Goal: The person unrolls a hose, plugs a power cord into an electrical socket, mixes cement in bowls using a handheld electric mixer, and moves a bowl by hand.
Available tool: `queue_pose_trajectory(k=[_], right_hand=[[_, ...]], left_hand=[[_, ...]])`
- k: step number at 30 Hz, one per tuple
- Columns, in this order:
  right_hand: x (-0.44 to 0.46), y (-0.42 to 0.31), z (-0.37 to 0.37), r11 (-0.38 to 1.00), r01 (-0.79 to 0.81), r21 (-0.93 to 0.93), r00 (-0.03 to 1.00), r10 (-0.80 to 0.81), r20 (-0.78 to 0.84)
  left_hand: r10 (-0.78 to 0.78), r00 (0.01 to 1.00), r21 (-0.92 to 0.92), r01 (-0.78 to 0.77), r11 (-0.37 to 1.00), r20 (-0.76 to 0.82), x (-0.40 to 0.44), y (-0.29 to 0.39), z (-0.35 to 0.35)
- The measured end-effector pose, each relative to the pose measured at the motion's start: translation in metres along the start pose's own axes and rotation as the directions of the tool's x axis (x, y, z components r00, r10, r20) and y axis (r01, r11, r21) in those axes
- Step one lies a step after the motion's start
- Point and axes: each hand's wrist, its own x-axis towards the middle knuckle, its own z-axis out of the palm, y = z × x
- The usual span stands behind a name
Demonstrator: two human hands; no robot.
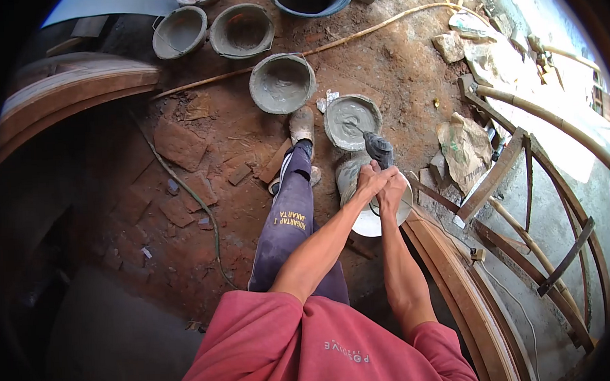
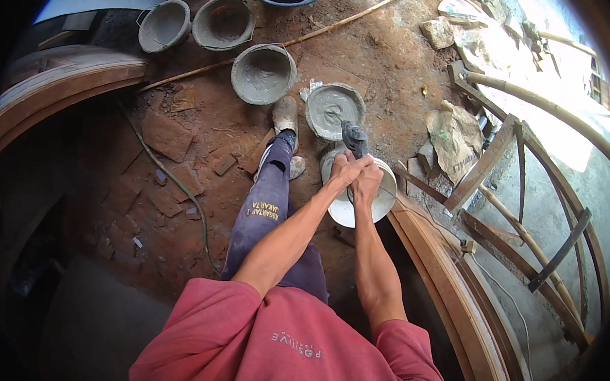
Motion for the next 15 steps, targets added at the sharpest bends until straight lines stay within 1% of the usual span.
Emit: queue_pose_trajectory(k=[2, 5, 7, 8, 10, 11, 13, 14, 15], right_hand=[[0.003, -0.002, 0.0, 1.0, -0.003, 0.018, 1.0, 0.003, 0.002], [0.007, -0.005, 0.001, 1.0, -0.004, -0.03, 1.0, 0.005, 0.013], [0.008, -0.003, 0.002, 0.996, -0.044, 0.073, 0.999, 0.043, 0.012], [0.008, -0.002, 0.002, 0.996, -0.044, 0.072, 0.999, 0.044, 0.01], [0.009, 0.001, 0.002, 1.0, -0.024, 0.006, 1.0, 0.024, -0.011], [0.01, 0.004, 0.003, 1.0, -0.023, 0.004, 1.0, 0.023, -0.012], [0.01, 0.007, 0.006, 0.996, 0.003, -0.09, 1.0, -0.003, -0.006], [0.011, 0.006, 0.006, 0.996, 0.003, -0.089, 1.0, -0.004, -0.004], [0.012, 0.005, 0.005, 0.999, 0.01, -0.049, 1.0, -0.01, -0.001]], left_hand=[[-0.008, 1.0, 0.004, 0.008, 1.0, 0.01, 0.002, 0.002, -0.001], [-0.016, 0.999, 0.003, 0.016, 1.0, -0.03, 0.009, -0.001, -0.001], [-0.011, 0.999, -0.025, 0.012, 1.0, 0.034, 0.014, -0.003, 0.0], [-0.01, 0.999, -0.026, 0.011, 1.0, 0.035, 0.012, 0.001, -0.001], [-0.033, 0.999, 0.013, 0.033, 0.999, 0.006, 0.006, 0.01, -0.001], [-0.032, 0.999, 0.011, 0.032, 0.999, 0.008, 0.005, 0.01, 0.001], [-0.012, 1.0, -0.028, 0.012, 1.0, -0.012, 0.003, 0.011, 0.002], [-0.013, 1.0, -0.027, 0.013, 1.0, -0.014, 0.002, 0.013, 0.0], [-0.021, 1.0, -0.051, 0.021, 0.998, -0.002, 0.001, 0.016, -0.002]])
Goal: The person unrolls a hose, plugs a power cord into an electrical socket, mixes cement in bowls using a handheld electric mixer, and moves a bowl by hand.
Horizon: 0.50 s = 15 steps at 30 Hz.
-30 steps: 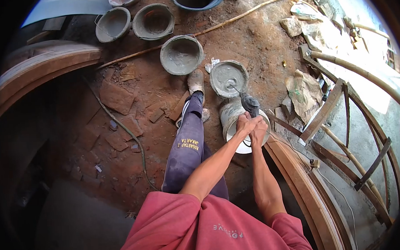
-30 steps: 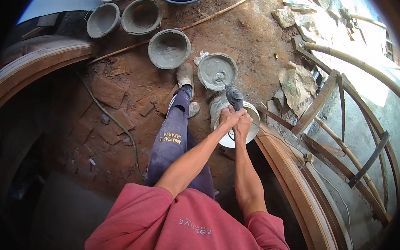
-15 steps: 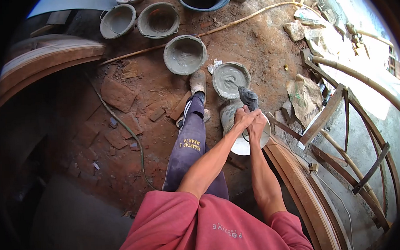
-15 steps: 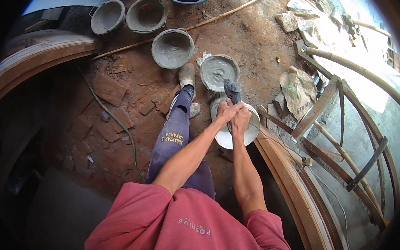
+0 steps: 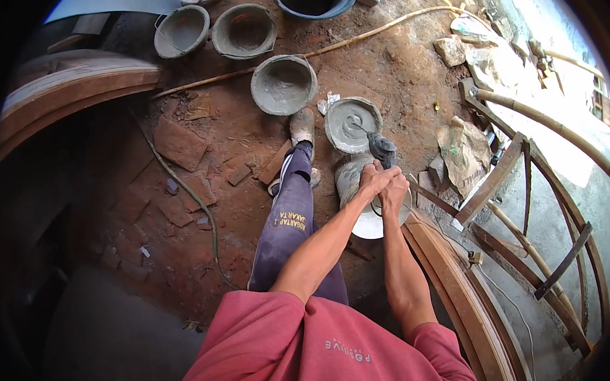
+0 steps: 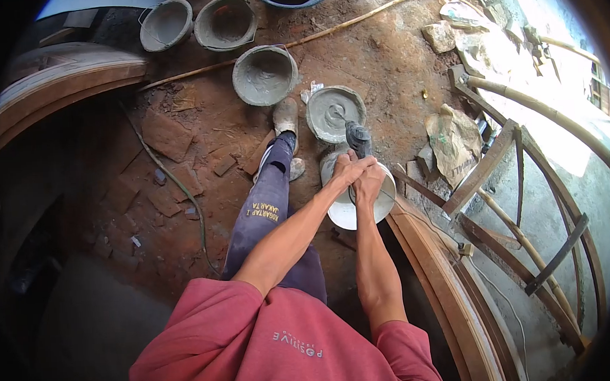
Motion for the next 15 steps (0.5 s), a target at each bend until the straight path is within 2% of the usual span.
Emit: queue_pose_trajectory(k=[7, 8, 10, 13, 15], right_hand=[[-0.002, 0.002, -0.003, 0.996, -0.009, 0.085, 1.0, 0.006, 0.03], [-0.002, 0.004, -0.004, 0.996, -0.008, 0.083, 1.0, 0.006, 0.029], [-0.001, 0.002, -0.001, 1.0, 0.015, 0.003, 1.0, -0.014, -0.012], [0.0, -0.005, -0.009, 0.999, 0.029, 0.027, 1.0, -0.029, -0.008], [-0.004, 0.004, -0.008, 0.999, 0.028, -0.02, 1.0, -0.028, 0.014]], left_hand=[[-0.04, 0.998, 0.02, 0.039, 0.999, 0.052, -0.007, 0.006, -0.003], [-0.039, 0.998, 0.018, 0.038, 0.999, 0.053, -0.003, 0.003, 0.001], [0.038, 0.998, 0.065, -0.035, 0.997, -0.04, 0.007, -0.011, 0.005], [-0.04, 0.999, 0.051, 0.038, 0.998, 0.028, -0.004, 0.004, -0.001], [-0.049, 0.998, 0.046, 0.048, 0.998, 0.028, -0.01, 0.002, 0.003]])
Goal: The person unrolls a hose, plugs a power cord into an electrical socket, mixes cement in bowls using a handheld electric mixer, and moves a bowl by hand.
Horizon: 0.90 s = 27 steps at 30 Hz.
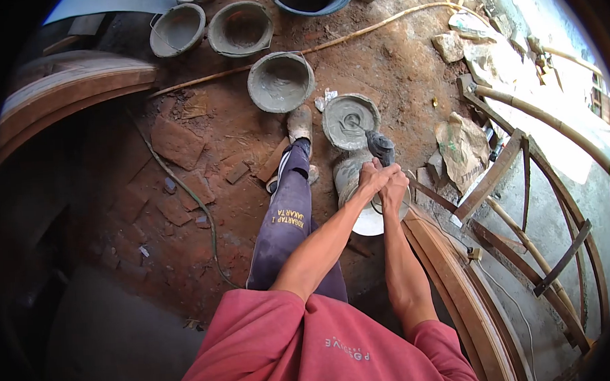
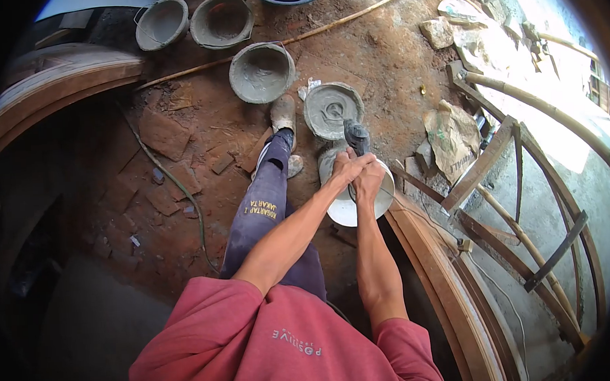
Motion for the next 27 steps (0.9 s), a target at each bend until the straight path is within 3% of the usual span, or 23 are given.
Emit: queue_pose_trajectory(k=[2, 7, 8, 11, 13, 15, 22, 27], right_hand=[[0.005, -0.002, 0.002, 0.999, 0.007, -0.032, 1.0, -0.006, 0.006], [0.001, -0.006, -0.005, 0.991, -0.094, 0.092, 0.995, 0.091, 0.038], [0.002, -0.007, -0.003, 0.997, -0.071, -0.024, 0.997, 0.071, -0.008], [0.0, -0.008, -0.002, 0.993, -0.103, 0.066, 0.994, 0.101, 0.03], [-0.002, -0.012, -0.005, 0.998, -0.054, 0.025, 0.998, 0.053, 0.021], [0.001, -0.014, -0.004, 0.984, -0.099, 0.146, 0.995, 0.095, 0.036], [-0.001, -0.008, -0.001, 0.997, -0.066, 0.038, 0.998, 0.066, 0.005], [0.002, -0.011, 0.001, 0.991, -0.05, 0.124, 0.999, 0.051, -0.007]], left_hand=[[0.01, 1.0, 0.002, -0.01, 1.0, -0.01, 0.003, 0.004, -0.002], [0.01, 1.0, -0.034, -0.011, 0.999, -0.024, 0.0, 0.0, 0.002], [0.032, 0.992, 0.051, -0.026, 0.998, -0.119, 0.001, 0.0, 0.004], [0.041, 0.998, 0.014, -0.04, 0.999, -0.057, 0.004, -0.004, 0.0], [0.044, 0.996, 0.021, -0.042, 0.999, -0.08, 0.001, -0.003, -0.003], [0.023, 1.0, 0.033, -0.023, 0.999, 0.005, 0.008, -0.005, -0.006], [0.011, 1.0, -0.009, -0.011, 1.0, 0.003, 0.006, -0.004, -0.003], [0.021, 1.0, -0.014, -0.021, 1.0, 0.017, 0.009, -0.001, -0.007]])
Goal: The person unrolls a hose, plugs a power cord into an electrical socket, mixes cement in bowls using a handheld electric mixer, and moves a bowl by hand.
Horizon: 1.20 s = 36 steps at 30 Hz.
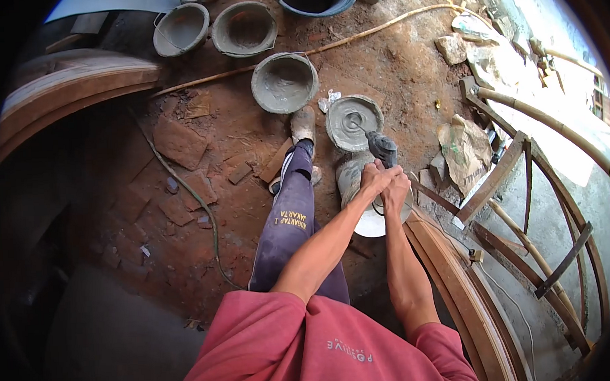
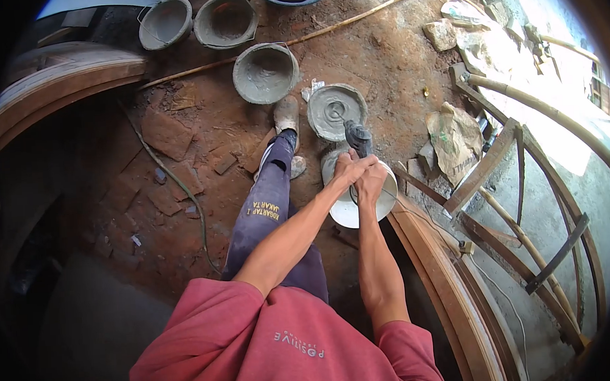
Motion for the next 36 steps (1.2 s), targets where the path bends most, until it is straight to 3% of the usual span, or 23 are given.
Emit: queue_pose_trajectory(k=[6, 12, 13, 20, 22, 24, 26, 28, 29, 30, 32, 36], right_hand=[[-0.001, 0.003, 0.003, 0.998, -0.03, -0.062, 0.999, 0.031, 0.021], [-0.001, 0.001, 0.002, 0.998, -0.043, -0.048, 0.997, 0.045, 0.056], [-0.001, -0.001, 0.001, 0.996, -0.059, -0.065, 0.998, 0.061, 0.025], [-0.003, 0.003, 0.001, 0.995, -0.077, -0.061, 0.995, 0.08, 0.05], [-0.001, 0.004, 0.006, 0.992, -0.006, -0.123, 1.0, 0.006, 0.001], [-0.009, 0.007, -0.001, 0.999, -0.035, 0.007, 0.999, 0.035, 0.007], [-0.014, -0.006, -0.013, 0.999, -0.022, 0.025, 0.999, 0.024, -0.046], [-0.031, -0.01, -0.031, 0.961, -0.212, 0.176, 0.977, 0.206, 0.051], [-0.038, -0.026, -0.049, 0.947, -0.23, 0.225, 0.973, 0.229, 0.031], [-0.045, -0.025, -0.055, 0.946, -0.228, 0.232, 0.973, 0.232, 0.013], [-0.06, -0.025, -0.064, 0.923, -0.28, 0.264, 0.956, 0.294, -0.017], [-0.09, -0.027, -0.078, 0.923, -0.271, 0.273, 0.955, 0.294, -0.046]], left_hand=[[0.071, 0.994, -0.004, -0.072, 0.997, -0.082, 0.0, -0.003, 0.002], [0.029, 1.0, -0.091, -0.028, 0.995, 0.004, -0.001, -0.003, 0.001], [0.091, 0.994, -0.059, -0.095, 0.994, -0.061, 0.005, -0.01, 0.005], [0.04, 0.999, -0.025, -0.04, 0.999, -0.032, -0.012, 0.008, -0.002], [0.056, 0.993, -0.022, -0.058, 0.998, -0.105, -0.009, 0.008, -0.003], [0.012, 1.0, -0.067, -0.012, 0.998, -0.003, -0.023, 0.012, -0.004], [0.047, 0.999, 0.059, -0.046, 0.997, -0.027, -0.01, -0.006, 0.002], [0.028, 0.992, -0.01, -0.027, 1.0, 0.121, -0.048, 0.013, -0.005], [0.006, 0.988, 0.027, -0.01, 1.0, 0.154, -0.048, 0.007, -0.003], [0.02, 0.987, 0.036, -0.027, 0.999, 0.162, -0.052, 0.002, -0.001], [0.109, 0.97, -0.119, -0.085, 0.989, 0.219, -0.065, -0.007, 0.003], [0.183, 0.965, -0.079, -0.17, 0.982, 0.19, -0.086, -0.025, 0.004]])
